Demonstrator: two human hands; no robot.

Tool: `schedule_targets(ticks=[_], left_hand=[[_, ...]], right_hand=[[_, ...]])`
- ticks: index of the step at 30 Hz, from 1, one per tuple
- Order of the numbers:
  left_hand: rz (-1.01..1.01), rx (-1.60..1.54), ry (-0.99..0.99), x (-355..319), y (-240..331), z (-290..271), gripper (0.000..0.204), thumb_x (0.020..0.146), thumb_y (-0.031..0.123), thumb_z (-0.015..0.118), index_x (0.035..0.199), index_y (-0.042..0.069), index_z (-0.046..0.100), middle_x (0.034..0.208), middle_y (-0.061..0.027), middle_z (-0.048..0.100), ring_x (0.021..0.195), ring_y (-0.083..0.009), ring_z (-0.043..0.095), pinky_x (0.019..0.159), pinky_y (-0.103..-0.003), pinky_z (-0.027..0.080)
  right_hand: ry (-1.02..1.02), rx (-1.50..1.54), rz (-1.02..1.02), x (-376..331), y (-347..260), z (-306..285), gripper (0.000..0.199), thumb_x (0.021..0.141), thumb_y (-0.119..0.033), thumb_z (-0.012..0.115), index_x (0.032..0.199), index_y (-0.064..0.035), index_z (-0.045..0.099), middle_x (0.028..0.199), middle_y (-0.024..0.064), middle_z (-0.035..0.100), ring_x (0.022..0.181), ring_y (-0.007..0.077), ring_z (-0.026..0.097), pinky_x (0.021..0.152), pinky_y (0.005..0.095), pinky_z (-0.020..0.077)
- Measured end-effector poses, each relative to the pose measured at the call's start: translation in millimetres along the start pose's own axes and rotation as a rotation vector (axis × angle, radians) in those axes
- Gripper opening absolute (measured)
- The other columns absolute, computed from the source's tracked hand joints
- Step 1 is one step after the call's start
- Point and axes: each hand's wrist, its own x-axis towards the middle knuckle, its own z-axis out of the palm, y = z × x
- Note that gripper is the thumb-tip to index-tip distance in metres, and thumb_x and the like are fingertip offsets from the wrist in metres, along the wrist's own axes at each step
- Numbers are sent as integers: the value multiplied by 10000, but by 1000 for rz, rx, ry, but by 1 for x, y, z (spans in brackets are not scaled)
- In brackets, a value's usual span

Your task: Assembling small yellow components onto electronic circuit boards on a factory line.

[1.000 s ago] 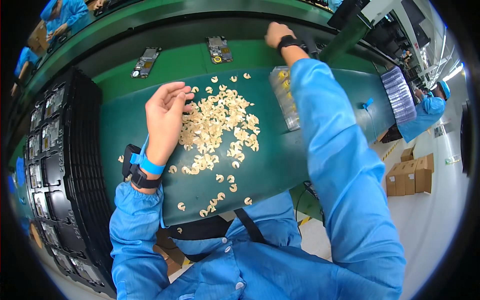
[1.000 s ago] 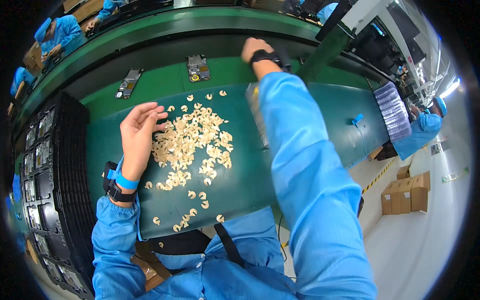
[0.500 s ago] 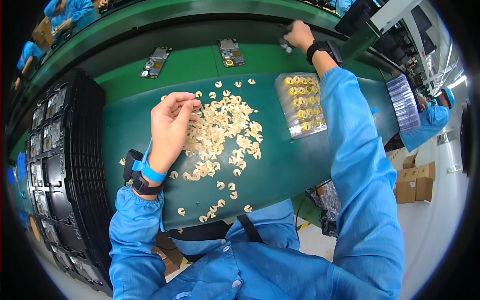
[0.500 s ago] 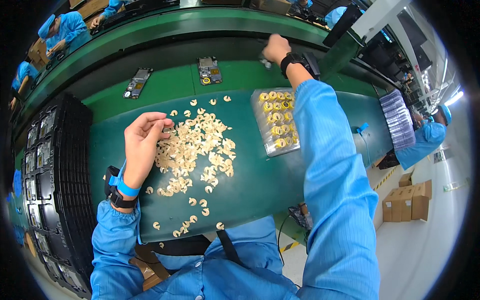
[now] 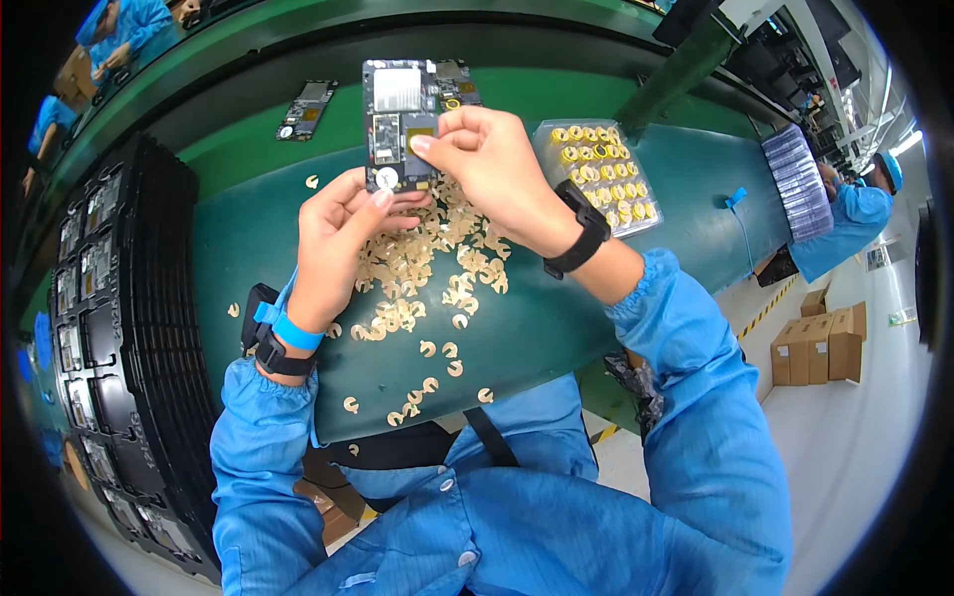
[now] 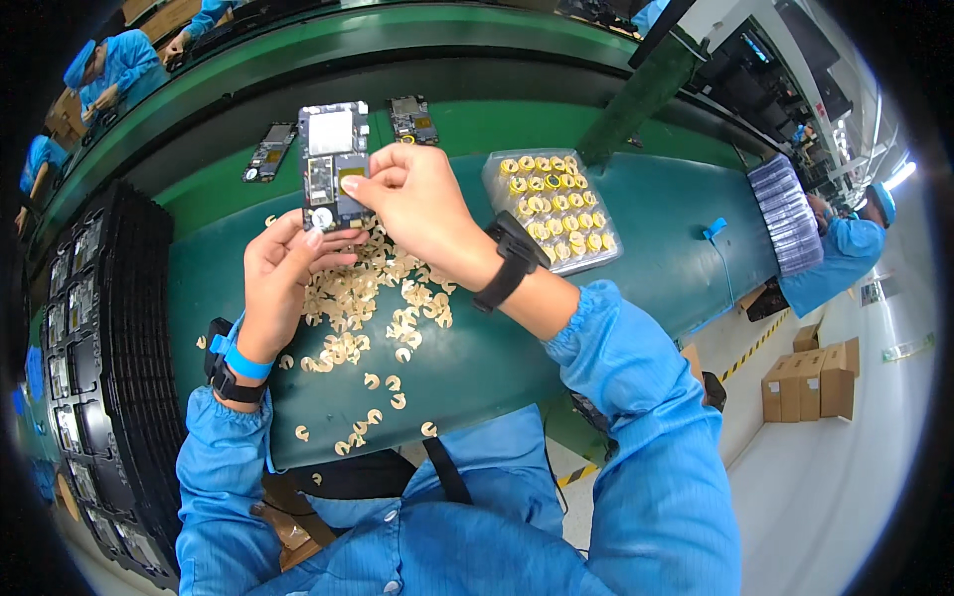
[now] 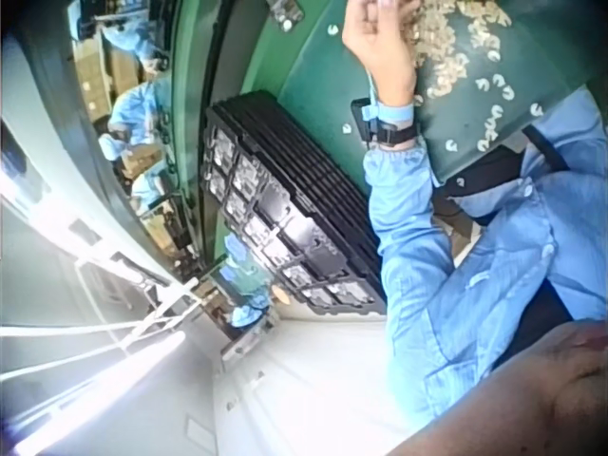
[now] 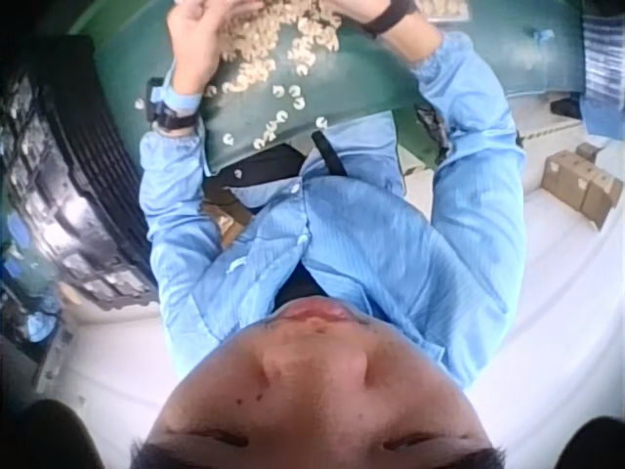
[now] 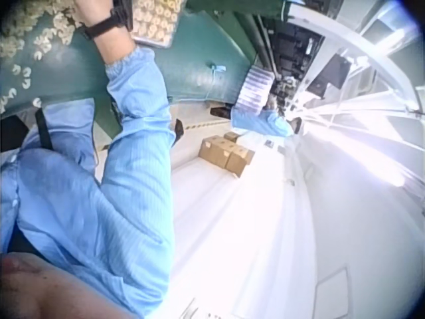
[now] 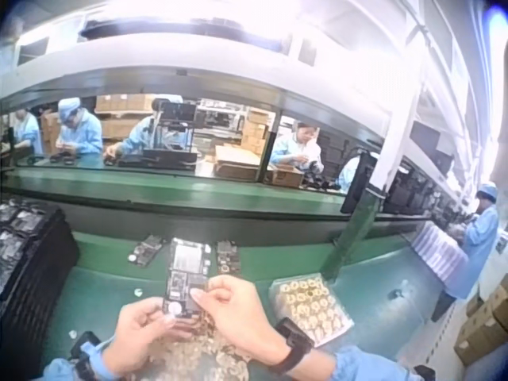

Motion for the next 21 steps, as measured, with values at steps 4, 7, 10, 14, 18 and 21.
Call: schedule_targets(ticks=[4, 7, 10, 14, 18, 21], left_hand=[[-13, -16, 31, 0, -8, -6, 244, 1070, 76, 516, 1228, -87, 604, 1174, -192, 709, 1056, -274, 732, 900, -344, 625], [-27, 13, 61, -1, -9, -11, 273, 1072, 85, 513, 1270, -91, 579, 1198, -202, 700, 1072, -293, 731, 922, -343, 621], [24, 117, 115, 2, -1, -7, 285, 1083, 85, 491, 1281, -103, 570, 1182, -196, 703, 1071, -299, 732, 923, -336, 620], [121, 239, 138, 3, -9, -6, 333, 1086, 61, 464, 1362, -118, 519, 1222, -220, 683, 1089, -301, 724, 941, -345, 609], [148, 275, 154, 2, -13, -9, 397, 1077, 25, 456, 1451, -108, 426, 1239, -229, 673, 1089, -285, 719, 950, -348, 604], [201, 359, 192, 3, -9, -12, 523, 1060, -25, 454, 1556, -29, 292, 1226, -223, 680, 1099, -244, 699, 958, -353, 600]], right_hand=[[-1, -158, -41, -10, -2, -7, 203, 912, -101, 772, 960, 49, 644, 794, 75, 734, 699, 52, 623, 603, 240, 474], [53, -570, -270, -15, -12, -33, 199, 879, -140, 784, 924, 23, 677, 799, 118, 717, 705, 214, 684, 642, 348, 531], [126, -1190, -431, -26, -33, -99, 170, 853, -111, 761, 946, 12, 690, 927, 175, 701, 875, 374, 676, 778, 429, 544], [31, -1281, -312, -44, -24, -141, 200, 861, -96, 747, 1016, 25, 709, 1032, 189, 688, 987, 398, 641, 878, 457, 518], [19, -1305, -354, -47, -18, -141, 178, 888, -53, 696, 1037, 44, 706, 1038, 196, 685, 983, 404, 641, 888, 468, 520], [7, -1354, -404, -45, -12, -144, 150, 910, -34, 655, 1024, 55, 695, 1026, 204, 683, 978, 402, 641, 883, 465, 521]])
